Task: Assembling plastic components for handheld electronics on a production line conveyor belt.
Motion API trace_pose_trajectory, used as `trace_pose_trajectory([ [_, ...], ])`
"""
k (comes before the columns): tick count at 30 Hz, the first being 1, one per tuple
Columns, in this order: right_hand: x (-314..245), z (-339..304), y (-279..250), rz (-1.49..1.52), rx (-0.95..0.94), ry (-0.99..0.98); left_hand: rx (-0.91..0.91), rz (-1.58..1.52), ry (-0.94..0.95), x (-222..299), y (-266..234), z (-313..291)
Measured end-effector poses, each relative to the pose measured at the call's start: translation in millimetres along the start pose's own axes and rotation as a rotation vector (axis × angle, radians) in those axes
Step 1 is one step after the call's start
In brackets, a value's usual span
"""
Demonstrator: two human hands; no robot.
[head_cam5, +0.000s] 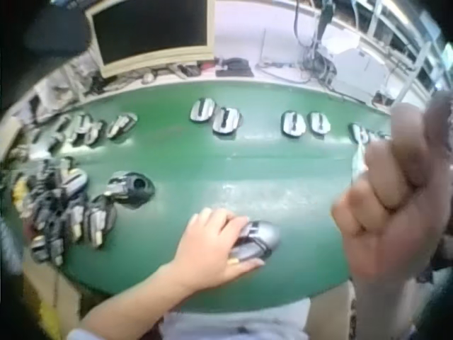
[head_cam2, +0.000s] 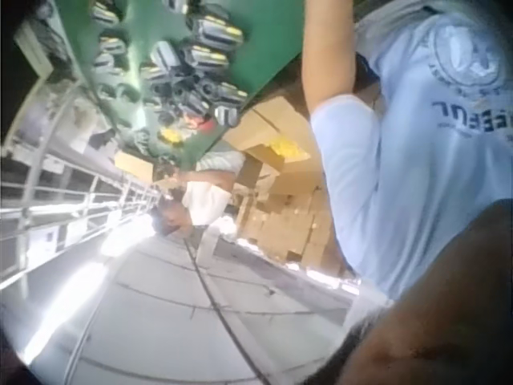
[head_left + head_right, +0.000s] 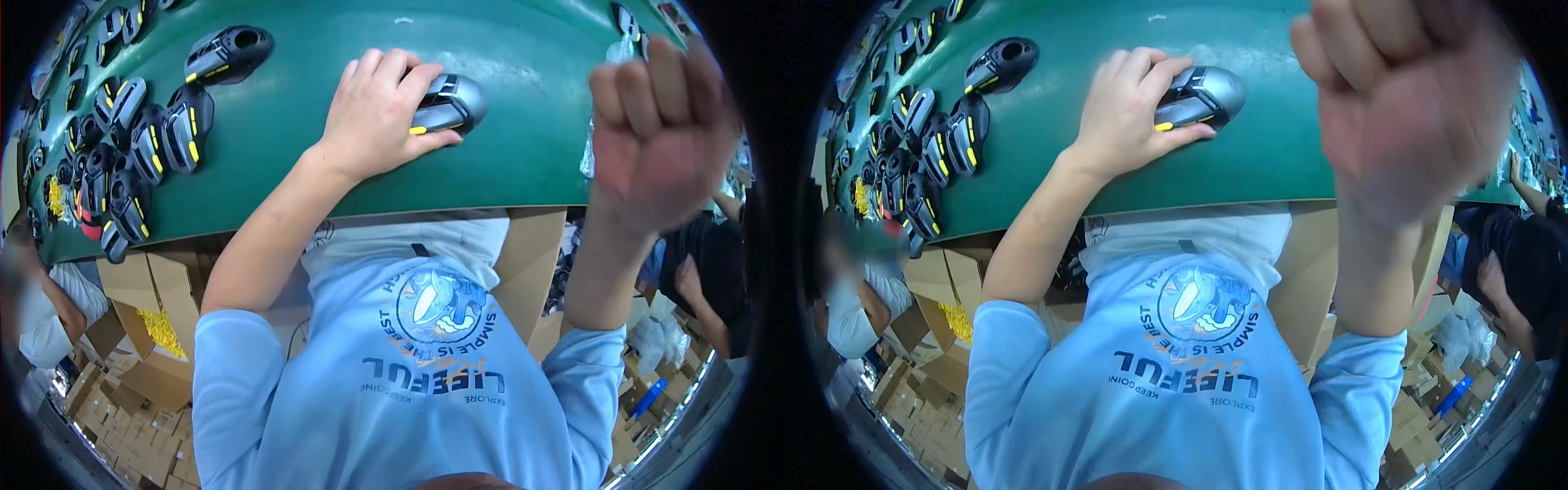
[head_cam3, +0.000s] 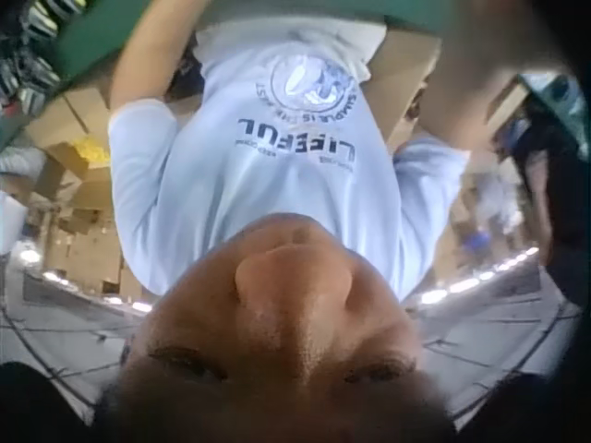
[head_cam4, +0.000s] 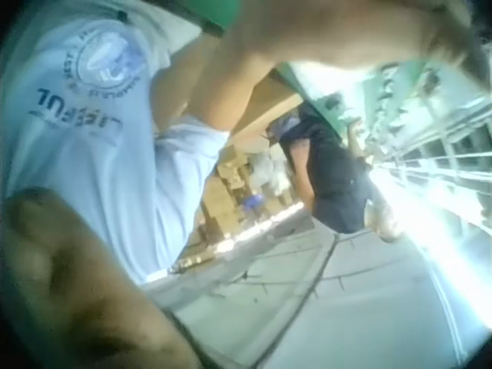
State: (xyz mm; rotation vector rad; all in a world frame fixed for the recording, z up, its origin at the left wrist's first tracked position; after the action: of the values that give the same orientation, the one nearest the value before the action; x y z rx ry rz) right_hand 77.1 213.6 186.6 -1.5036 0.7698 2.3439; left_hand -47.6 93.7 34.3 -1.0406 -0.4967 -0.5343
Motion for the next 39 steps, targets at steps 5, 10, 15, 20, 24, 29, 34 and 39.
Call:
trace_pose_trajectory([
  [5,19,-42,-16,-0.265,0.019,-0.006,-0.024,0.005,-0.006,4,-2,1],
  [10,81,-112,-81,-0.957,0.171,0.121,0.107,0.146,-0.031,-5,-88,27],
  [15,98,-150,-108,-1.029,0.240,0.189,0.290,0.689,-0.132,-99,-178,93],
  [20,100,-144,-88,-1.075,0.217,0.130,0.230,0.343,-0.490,-230,-149,173],
  [24,97,-143,-80,-1.093,0.156,0.113,0.098,0.450,-0.632,-260,-103,211],
  [29,89,-144,-78,-1.043,0.170,0.073,0.151,0.395,-0.529,-275,-118,230],
  [34,91,-144,-70,-1.031,0.131,-0.064,0.083,-0.217,-0.226,-128,-101,171],
  [39,23,-204,-110,-1.387,0.424,-0.389,-0.350,-0.034,0.121,11,-2,59],
])
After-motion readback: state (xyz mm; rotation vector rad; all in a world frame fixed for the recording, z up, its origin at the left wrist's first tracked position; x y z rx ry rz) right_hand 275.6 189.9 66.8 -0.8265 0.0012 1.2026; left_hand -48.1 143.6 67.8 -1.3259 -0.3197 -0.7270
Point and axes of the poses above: each hand's wrist, its own z-axis towards the middle knuckle, its own y-axis out of the palm, x = y × z, the point moved 10 cm from there along z, towards the middle knuckle, and after that the axes turned 12 degrees about -z, right-handed, at the moved point
